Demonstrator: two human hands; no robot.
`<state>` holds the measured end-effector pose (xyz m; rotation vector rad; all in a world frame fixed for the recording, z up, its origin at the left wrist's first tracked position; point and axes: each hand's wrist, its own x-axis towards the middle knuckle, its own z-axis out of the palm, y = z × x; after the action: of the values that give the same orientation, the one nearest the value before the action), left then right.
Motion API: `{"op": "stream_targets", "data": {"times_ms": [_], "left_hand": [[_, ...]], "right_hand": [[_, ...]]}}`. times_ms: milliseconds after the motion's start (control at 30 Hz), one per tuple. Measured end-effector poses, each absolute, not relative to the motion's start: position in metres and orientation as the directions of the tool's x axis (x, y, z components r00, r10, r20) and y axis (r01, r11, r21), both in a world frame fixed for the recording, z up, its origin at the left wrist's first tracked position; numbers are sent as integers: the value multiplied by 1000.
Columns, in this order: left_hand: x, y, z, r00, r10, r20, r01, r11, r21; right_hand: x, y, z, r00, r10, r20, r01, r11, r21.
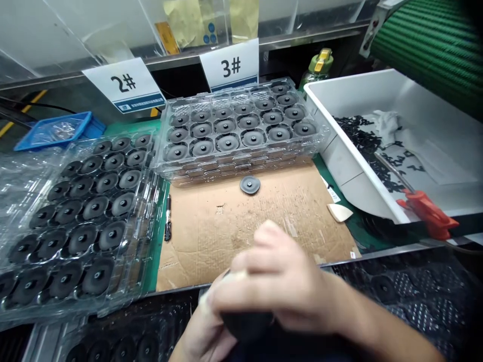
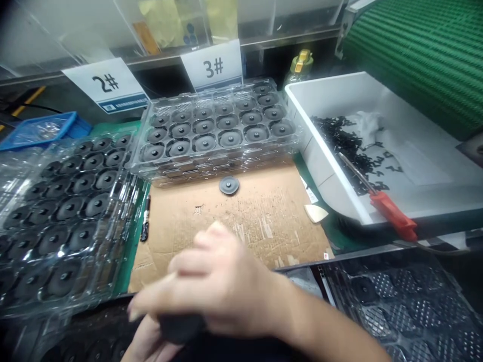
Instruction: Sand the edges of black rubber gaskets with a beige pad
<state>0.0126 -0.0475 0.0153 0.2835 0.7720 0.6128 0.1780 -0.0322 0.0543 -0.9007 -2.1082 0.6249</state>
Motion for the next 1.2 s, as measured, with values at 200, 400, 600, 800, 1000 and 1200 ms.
{"op": "stream_targets", "data": {"times_ms": [200,400,600,800,1000,1200], "left_hand": [[6,-43,26,670,512,-538,-450,856,254],[-6,-42,16,656,508,-558,-482,851,208],[-14,-45,1,649,607,-459,-582,785,215],[-19,-44,-1,611,677,-410,-580,736,350],[-27,-39,-8,559,692,-456,-534,722,440],[-25,-36,-3,466,764,-447,-601,644,474]], "right_hand": [[195,-23,-22,-177,983,-41,527,60,-848],[175,-58,-87,-23,999,-25,686,-2,-727],[172,-41,-96,29,998,54,704,18,-710],[167,-30,-16,18,985,172,601,127,-789],[147,-34,52,-445,844,299,536,519,-666],[128,-30,43,-313,850,423,551,526,-648]]}}
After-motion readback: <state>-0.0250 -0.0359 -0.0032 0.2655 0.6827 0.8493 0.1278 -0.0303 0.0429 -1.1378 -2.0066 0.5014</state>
